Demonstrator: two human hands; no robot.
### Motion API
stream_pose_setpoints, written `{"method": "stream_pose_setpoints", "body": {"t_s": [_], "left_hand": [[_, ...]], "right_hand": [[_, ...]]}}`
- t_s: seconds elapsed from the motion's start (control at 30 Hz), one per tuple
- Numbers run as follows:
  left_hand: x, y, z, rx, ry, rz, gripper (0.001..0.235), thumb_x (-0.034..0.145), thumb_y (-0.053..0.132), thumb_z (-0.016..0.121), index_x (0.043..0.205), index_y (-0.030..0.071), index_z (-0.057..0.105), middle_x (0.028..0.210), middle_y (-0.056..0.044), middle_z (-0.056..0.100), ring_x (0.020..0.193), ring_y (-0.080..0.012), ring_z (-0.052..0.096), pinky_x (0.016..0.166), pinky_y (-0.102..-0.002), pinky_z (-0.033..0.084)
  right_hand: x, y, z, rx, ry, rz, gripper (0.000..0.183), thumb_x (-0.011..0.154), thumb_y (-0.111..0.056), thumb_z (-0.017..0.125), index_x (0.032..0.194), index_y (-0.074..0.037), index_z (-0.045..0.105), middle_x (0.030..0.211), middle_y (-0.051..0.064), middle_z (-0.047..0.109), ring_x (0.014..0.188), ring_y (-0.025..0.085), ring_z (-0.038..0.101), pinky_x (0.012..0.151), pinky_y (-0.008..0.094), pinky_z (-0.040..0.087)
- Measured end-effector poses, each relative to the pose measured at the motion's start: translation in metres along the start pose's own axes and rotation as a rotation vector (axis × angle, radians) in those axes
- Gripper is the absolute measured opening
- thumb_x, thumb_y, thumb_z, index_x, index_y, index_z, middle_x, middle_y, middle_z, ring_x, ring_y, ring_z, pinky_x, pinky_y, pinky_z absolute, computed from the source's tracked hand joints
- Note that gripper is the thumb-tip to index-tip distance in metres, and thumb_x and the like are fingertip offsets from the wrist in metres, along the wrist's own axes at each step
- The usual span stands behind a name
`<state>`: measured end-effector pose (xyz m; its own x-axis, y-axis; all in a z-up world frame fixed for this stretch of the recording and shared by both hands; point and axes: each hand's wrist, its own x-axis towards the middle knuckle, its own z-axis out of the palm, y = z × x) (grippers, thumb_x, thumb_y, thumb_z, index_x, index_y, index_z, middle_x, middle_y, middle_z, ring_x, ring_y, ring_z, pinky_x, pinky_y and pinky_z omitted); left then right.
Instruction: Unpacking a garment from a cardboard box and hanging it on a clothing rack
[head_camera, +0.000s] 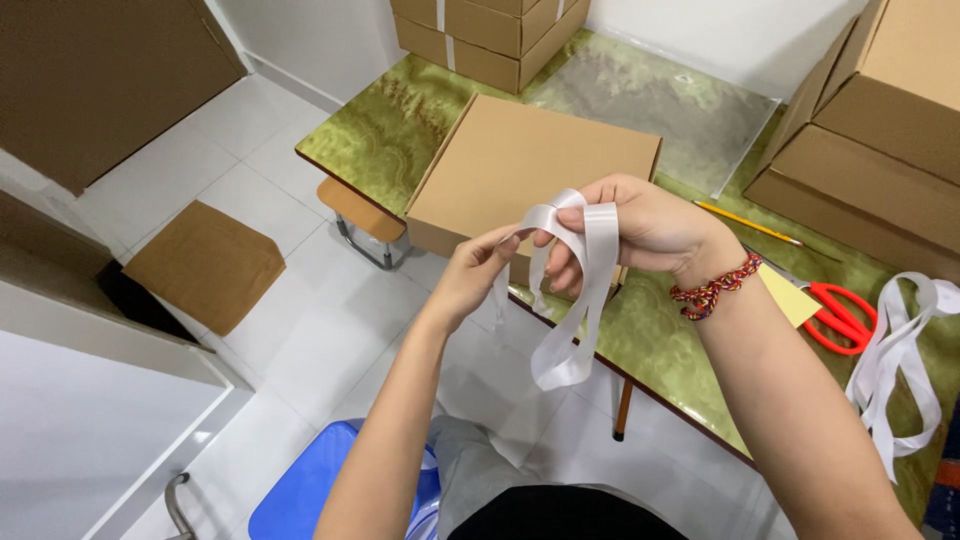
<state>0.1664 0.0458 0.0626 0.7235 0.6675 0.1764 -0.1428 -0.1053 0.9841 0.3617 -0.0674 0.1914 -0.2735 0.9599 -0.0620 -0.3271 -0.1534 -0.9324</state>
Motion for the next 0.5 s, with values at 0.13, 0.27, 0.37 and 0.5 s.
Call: {"method": "stream_pose_setpoints", "body": {"t_s": [0.13, 0.27, 0.37, 0.5], "left_hand": [[0.006, 0.022, 0.014, -0.056, -0.026, -0.039, 0.037, 0.114, 0.023, 0.057, 0.149, 0.016, 0.066, 0.147, -0.006, 0.069, 0.139, -0.0160, 0.056, 0.125, -0.043, 0.038], [0.014, 0.028, 0.021, -0.137, -0.081, 0.025, 0.042, 0.115, 0.016, 0.049, 0.156, 0.010, 0.056, 0.158, -0.015, 0.058, 0.151, -0.0245, 0.045, 0.129, -0.045, 0.033], [0.023, 0.013, 0.032, -0.139, -0.097, -0.003, 0.043, 0.116, 0.018, 0.050, 0.158, 0.010, 0.054, 0.159, -0.014, 0.057, 0.150, -0.0221, 0.045, 0.129, -0.045, 0.034], [0.019, -0.007, 0.038, -0.127, -0.130, -0.218, 0.061, 0.112, 0.049, 0.054, 0.159, 0.010, 0.053, 0.162, -0.017, 0.052, 0.152, -0.0305, 0.044, 0.128, -0.050, 0.032]], "right_hand": [[-0.008, 0.002, -0.015, 0.006, 0.006, 0.013, 0.032, 0.105, -0.013, 0.059, 0.106, 0.017, 0.070, 0.087, 0.038, 0.078, 0.078, 0.049, 0.081, 0.062, 0.064, 0.067], [-0.016, -0.004, -0.010, -0.003, 0.064, -0.001, 0.031, 0.105, -0.014, 0.060, 0.097, 0.015, 0.071, 0.083, 0.036, 0.078, 0.075, 0.049, 0.081, 0.059, 0.062, 0.068], [-0.018, -0.005, -0.008, 0.002, 0.097, -0.009, 0.031, 0.105, -0.014, 0.061, 0.094, 0.013, 0.071, 0.082, 0.035, 0.078, 0.075, 0.048, 0.081, 0.059, 0.062, 0.068], [-0.017, -0.005, -0.001, 0.036, 0.165, -0.038, 0.027, 0.105, -0.013, 0.064, 0.094, 0.010, 0.071, 0.081, 0.026, 0.079, 0.074, 0.039, 0.082, 0.063, 0.055, 0.067]]}}
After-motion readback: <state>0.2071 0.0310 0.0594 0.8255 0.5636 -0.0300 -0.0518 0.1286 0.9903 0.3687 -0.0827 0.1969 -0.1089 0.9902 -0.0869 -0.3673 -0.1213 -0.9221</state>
